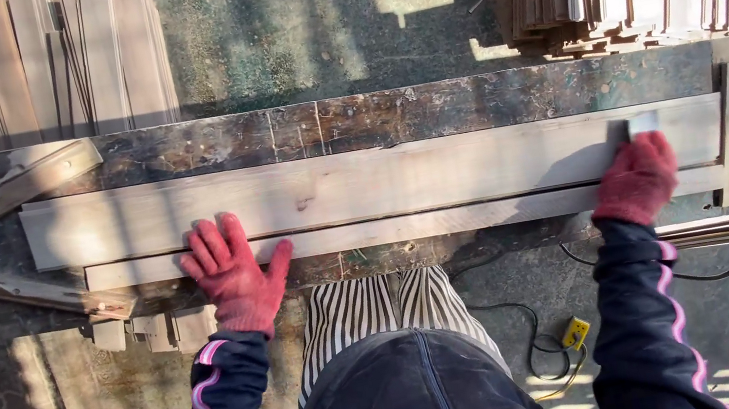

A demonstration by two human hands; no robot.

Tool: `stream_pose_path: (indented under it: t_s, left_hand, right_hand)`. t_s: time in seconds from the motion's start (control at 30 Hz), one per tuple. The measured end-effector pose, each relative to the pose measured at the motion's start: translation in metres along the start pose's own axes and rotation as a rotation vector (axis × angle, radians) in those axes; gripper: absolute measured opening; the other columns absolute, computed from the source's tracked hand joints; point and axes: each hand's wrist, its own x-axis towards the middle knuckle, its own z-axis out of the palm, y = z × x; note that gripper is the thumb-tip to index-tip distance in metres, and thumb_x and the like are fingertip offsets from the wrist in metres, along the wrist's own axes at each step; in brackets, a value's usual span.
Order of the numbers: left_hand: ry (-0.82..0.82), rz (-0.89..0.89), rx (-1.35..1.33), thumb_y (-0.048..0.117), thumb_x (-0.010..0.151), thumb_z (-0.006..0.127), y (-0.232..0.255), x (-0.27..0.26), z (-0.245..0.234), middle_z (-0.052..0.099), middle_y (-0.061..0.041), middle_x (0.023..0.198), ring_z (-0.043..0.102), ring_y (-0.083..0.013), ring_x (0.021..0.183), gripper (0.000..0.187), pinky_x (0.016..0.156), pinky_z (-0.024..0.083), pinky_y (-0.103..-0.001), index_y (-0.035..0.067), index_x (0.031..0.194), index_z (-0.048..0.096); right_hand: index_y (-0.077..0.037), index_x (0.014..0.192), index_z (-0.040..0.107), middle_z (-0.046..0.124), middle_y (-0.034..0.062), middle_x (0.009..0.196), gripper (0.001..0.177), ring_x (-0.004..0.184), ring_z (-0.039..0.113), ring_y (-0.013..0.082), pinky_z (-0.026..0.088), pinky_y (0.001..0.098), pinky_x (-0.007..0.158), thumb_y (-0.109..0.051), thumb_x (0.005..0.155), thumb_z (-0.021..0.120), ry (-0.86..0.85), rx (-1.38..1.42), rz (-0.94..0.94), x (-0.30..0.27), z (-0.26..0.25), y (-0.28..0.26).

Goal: Sanding a wooden plank using an angle grinder with a sanding disc and a hand sanding block.

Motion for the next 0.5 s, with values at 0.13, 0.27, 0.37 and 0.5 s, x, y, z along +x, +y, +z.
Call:
stream_pose_path:
  t_s: [0.13,0.27,0.37,0.5]
  left_hand:
    - [0.064,0.302,0.057,0.088,0.071,0.053,-0.020,-0.003,-0.027,0.044,-0.029,0.146,0.037,-0.0451,0.141,0.113,0.118,0.022,-0.062,0.002,0.143,0.047]
    - [0.114,0.450,0.012,0.097,0.045,0.061,-0.023,0.019,-0.032,0.048,-0.025,0.135,0.042,-0.0400,0.135,0.130,0.116,0.029,-0.056,-0.001,0.129,0.051]
    - [0.182,0.667,-0.197,0.093,0.048,0.069,-0.041,0.041,-0.036,0.049,-0.023,0.117,0.050,-0.0414,0.118,0.116,0.103,0.037,-0.057,-0.002,0.113,0.055]
    - [0.240,0.730,-0.091,0.090,0.066,0.059,-0.046,0.033,-0.051,0.052,-0.020,0.111,0.054,-0.0386,0.114,0.098,0.101,0.039,-0.054,0.002,0.110,0.058]
  right_hand:
    - [0.001,0.115,0.060,0.057,0.0173,0.115,0.035,0.103,0.058,0.0358,0.048,0.0456,0.090,-0.008,0.083,0.075,-0.211,0.160,-0.786,-0.175,-0.018,-0.180]
    - [0.000,0.141,0.053,0.050,0.0271,0.146,0.091,0.137,0.044,0.0501,0.033,0.0623,0.117,-0.066,0.080,0.069,-0.435,0.237,-1.205,-0.337,0.023,-0.263]
    - [-0.008,0.149,0.051,0.051,0.0213,0.151,0.079,0.141,0.045,0.0443,0.030,0.0613,0.119,-0.055,0.088,0.068,-0.471,0.159,-1.203,-0.322,0.023,-0.250]
    - [-0.010,0.155,0.047,0.046,0.0220,0.157,0.077,0.145,0.041,0.0426,0.027,0.0595,0.121,-0.052,0.093,0.067,-0.296,-0.203,-0.921,-0.218,-0.008,-0.175]
